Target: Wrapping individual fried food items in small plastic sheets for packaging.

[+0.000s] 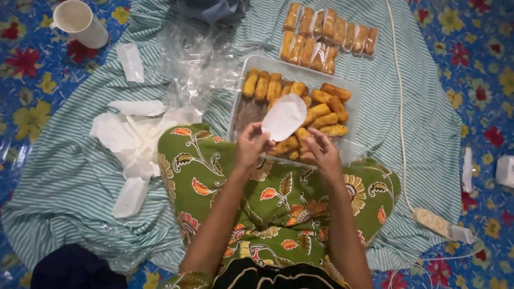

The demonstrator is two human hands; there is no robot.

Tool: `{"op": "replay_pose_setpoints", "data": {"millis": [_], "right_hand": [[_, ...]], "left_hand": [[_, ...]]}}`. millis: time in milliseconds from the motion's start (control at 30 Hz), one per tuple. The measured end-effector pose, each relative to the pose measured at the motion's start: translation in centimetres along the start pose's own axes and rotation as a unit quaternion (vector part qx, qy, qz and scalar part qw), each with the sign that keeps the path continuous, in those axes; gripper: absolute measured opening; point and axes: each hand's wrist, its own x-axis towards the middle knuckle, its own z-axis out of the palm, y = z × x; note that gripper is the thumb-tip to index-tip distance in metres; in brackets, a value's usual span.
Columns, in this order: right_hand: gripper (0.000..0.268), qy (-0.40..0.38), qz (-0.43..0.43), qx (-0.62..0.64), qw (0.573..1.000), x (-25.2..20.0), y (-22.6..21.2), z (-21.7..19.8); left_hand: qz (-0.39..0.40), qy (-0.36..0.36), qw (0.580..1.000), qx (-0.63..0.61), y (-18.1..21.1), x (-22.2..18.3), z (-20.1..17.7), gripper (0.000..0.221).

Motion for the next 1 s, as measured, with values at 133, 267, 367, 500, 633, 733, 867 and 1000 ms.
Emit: {"op": "replay_pose_setpoints", "data": {"millis": [133,267,367,500,633,733,867,1000], "right_hand": [[0.041,0.049,-0.044,0.011,0.998,2.0,1.9,0.9],[0.038,0.069,-0.081,-0.02,0.994,2.8,2.0,1.4],[0.032,0.087,-0.082,-0.034,0.992,3.1,2.0,1.6],[0.024,0.123,-0.088,-0.042,0.988,4.5,3.4,1.1],[0.019,0.142,-0.086,-0.049,0.985,5.2,4.0,0.7],[0.017,0.113,-0.061,-0.032,0.991,4.9,3.5,0.9],[0.019,0.077,-0.054,-0.066,0.993,3.4,1.5,2.6],[0.029,0.029,-0.082,-0.135,0.987,5.3,2.6,2.4]], "left_hand": [[-0.009,-0.015,1.0,0.02,-0.2,-1.3,0.2,0.034],[-0.023,-0.021,0.998,0.05,0.6,-2.1,0.4,0.032],[-0.029,-0.031,0.997,0.062,0.6,-2.2,0.4,0.032],[-0.032,-0.079,0.992,0.092,0.8,-2.5,0.6,0.033],[-0.03,-0.097,0.989,0.108,1.4,-2.7,1.0,0.033],[0.019,-0.14,0.976,0.168,2.4,-2.7,1.3,0.039],[-0.05,-0.147,0.987,-0.031,0.1,-0.4,1.0,0.053],[-0.147,-0.143,0.968,-0.143,1.4,-0.5,2.5,0.068]]}}
